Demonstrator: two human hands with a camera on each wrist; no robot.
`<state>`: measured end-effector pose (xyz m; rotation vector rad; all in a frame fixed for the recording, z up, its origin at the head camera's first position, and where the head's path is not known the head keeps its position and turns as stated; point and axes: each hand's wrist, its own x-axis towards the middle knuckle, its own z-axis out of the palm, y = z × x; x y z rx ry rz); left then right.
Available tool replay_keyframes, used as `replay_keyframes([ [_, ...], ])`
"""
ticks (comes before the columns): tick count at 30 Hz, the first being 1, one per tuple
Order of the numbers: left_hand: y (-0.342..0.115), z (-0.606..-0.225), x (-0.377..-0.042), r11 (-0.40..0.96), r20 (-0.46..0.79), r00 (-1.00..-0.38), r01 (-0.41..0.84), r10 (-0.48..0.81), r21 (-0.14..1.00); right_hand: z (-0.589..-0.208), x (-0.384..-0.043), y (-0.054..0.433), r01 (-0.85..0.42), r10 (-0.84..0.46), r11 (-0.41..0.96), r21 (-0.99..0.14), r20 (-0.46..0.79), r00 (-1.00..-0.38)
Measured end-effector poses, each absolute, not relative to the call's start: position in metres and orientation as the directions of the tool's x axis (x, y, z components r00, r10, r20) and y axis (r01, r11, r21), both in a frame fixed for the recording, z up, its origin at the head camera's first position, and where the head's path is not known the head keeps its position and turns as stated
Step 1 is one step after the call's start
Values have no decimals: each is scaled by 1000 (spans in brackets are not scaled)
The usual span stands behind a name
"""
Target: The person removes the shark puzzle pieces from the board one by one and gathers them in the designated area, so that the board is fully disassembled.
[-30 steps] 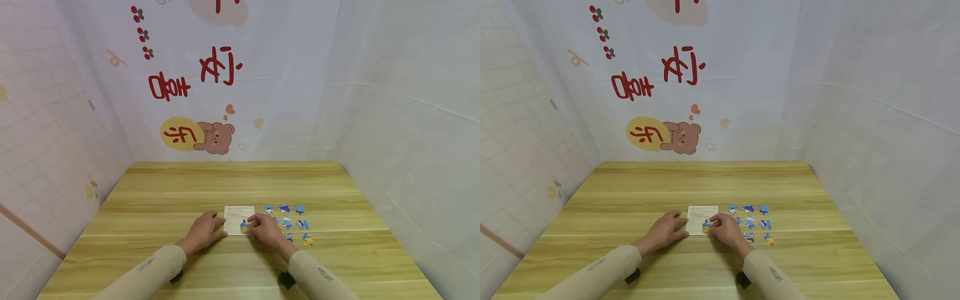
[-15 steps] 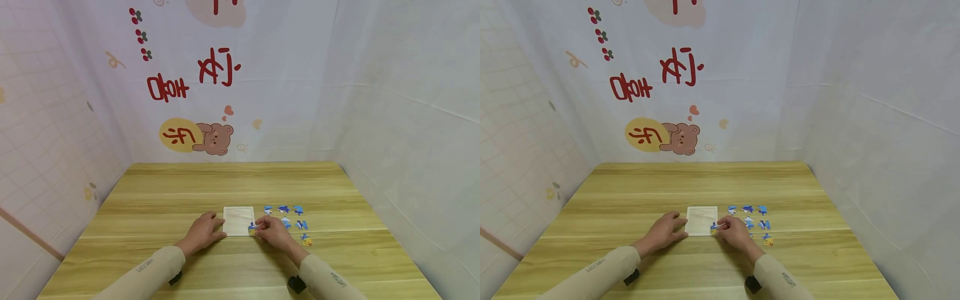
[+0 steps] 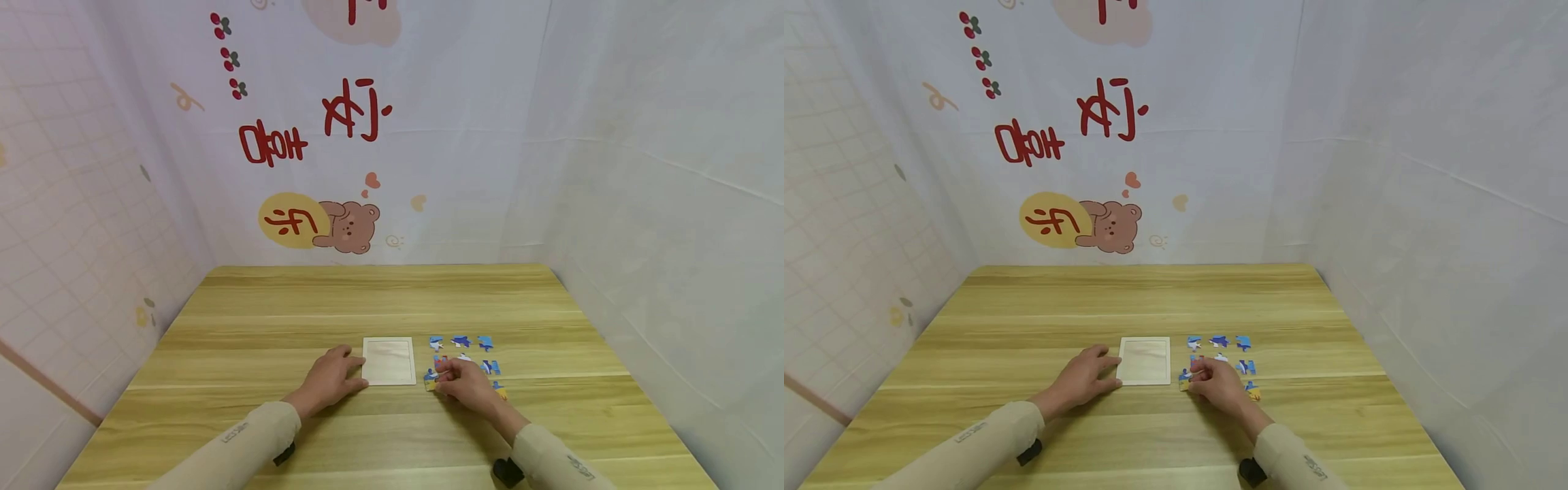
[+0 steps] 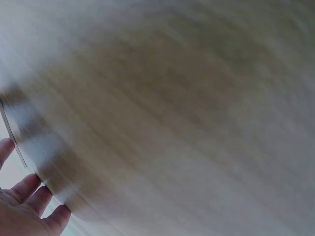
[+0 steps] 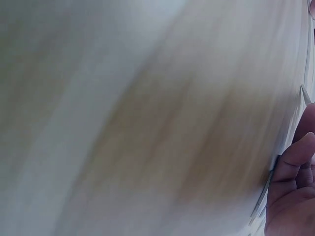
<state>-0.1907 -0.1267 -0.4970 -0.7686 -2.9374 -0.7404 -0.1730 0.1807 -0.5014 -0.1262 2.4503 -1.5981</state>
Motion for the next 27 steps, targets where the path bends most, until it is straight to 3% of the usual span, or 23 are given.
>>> replay_keyframes([
  [27,-125,-496,-189,771,128,-885,455,448,446,-493,-168,190,-24,-198,534,-845,-98,-975],
])
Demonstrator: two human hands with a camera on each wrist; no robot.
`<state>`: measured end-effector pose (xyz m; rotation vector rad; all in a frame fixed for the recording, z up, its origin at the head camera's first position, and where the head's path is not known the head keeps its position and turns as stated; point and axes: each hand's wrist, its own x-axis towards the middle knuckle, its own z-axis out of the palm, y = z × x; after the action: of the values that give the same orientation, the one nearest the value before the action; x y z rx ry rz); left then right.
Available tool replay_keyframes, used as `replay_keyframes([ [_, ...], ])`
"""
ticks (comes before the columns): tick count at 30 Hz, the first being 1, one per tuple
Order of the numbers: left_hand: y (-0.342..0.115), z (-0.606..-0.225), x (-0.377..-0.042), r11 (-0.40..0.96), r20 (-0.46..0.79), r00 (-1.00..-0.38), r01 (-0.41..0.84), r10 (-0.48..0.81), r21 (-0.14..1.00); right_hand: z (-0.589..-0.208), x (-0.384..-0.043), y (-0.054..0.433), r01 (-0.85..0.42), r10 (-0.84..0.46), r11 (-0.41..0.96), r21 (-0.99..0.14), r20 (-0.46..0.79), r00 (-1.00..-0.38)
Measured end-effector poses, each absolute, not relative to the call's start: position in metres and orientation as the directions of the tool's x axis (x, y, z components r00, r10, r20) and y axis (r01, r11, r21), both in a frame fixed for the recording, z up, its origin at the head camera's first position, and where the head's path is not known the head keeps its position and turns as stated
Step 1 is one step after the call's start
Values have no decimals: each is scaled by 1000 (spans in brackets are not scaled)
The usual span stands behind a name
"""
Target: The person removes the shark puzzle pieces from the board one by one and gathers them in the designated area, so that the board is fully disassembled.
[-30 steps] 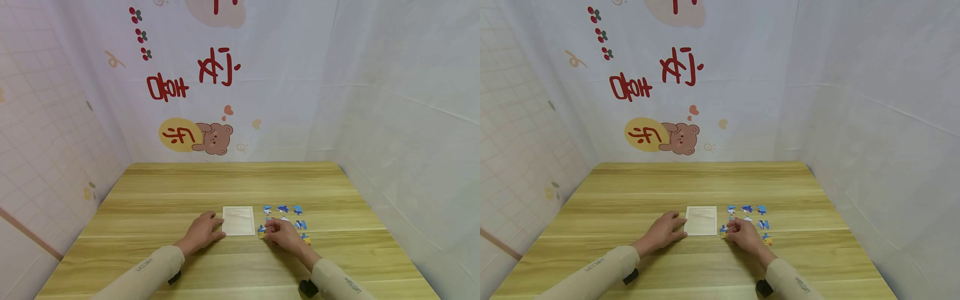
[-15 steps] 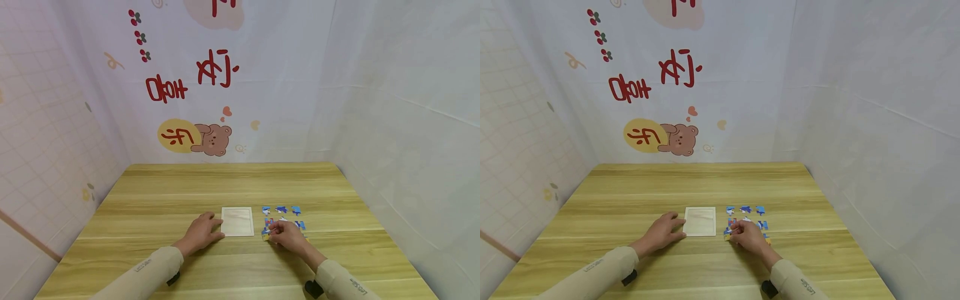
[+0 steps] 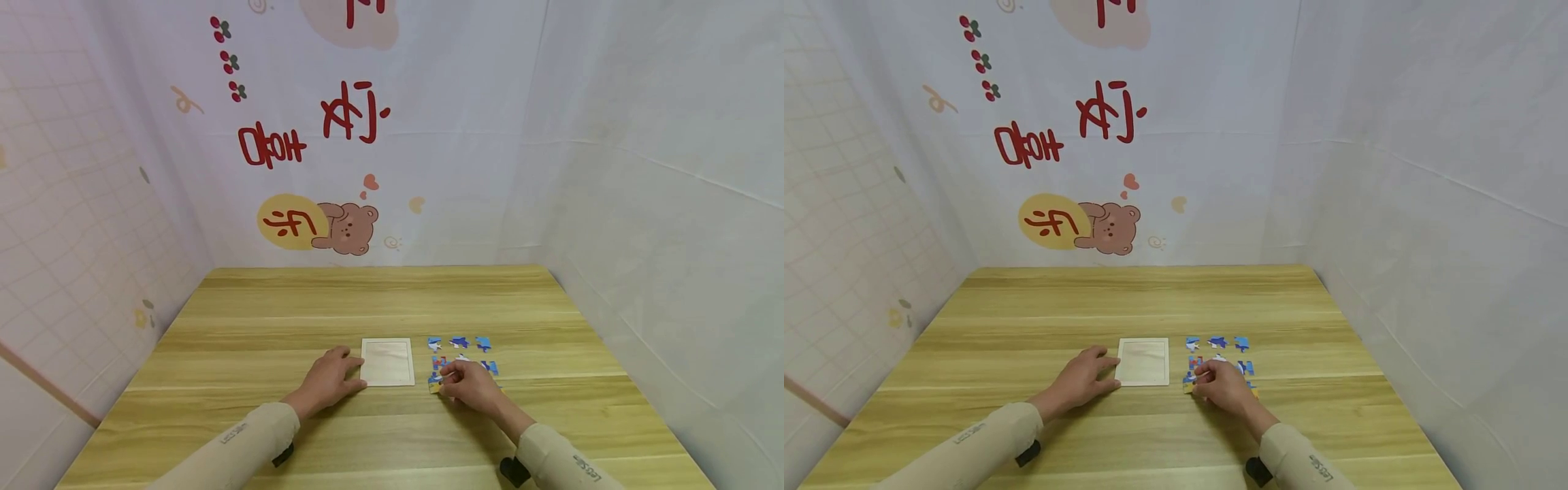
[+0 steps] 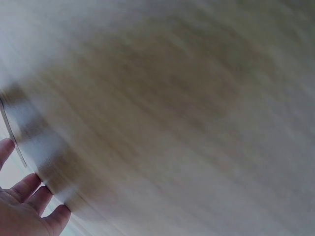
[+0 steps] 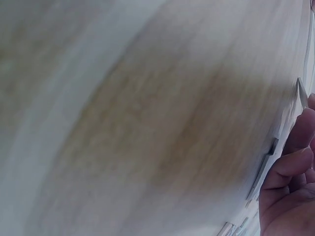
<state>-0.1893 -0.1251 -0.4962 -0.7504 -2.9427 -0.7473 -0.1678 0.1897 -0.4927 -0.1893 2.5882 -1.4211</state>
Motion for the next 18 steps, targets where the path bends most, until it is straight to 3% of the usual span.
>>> replay_keyframes([
  [9,-130,-497,-187,778,129,-894,438,428,451,-491,-172,186,-27,-221,533,-845,-109,-969],
  [18,-131,-496,-191,779,99,-902,413,419,472,-471,-186,199,12,-134,534,-845,-99,-986],
])
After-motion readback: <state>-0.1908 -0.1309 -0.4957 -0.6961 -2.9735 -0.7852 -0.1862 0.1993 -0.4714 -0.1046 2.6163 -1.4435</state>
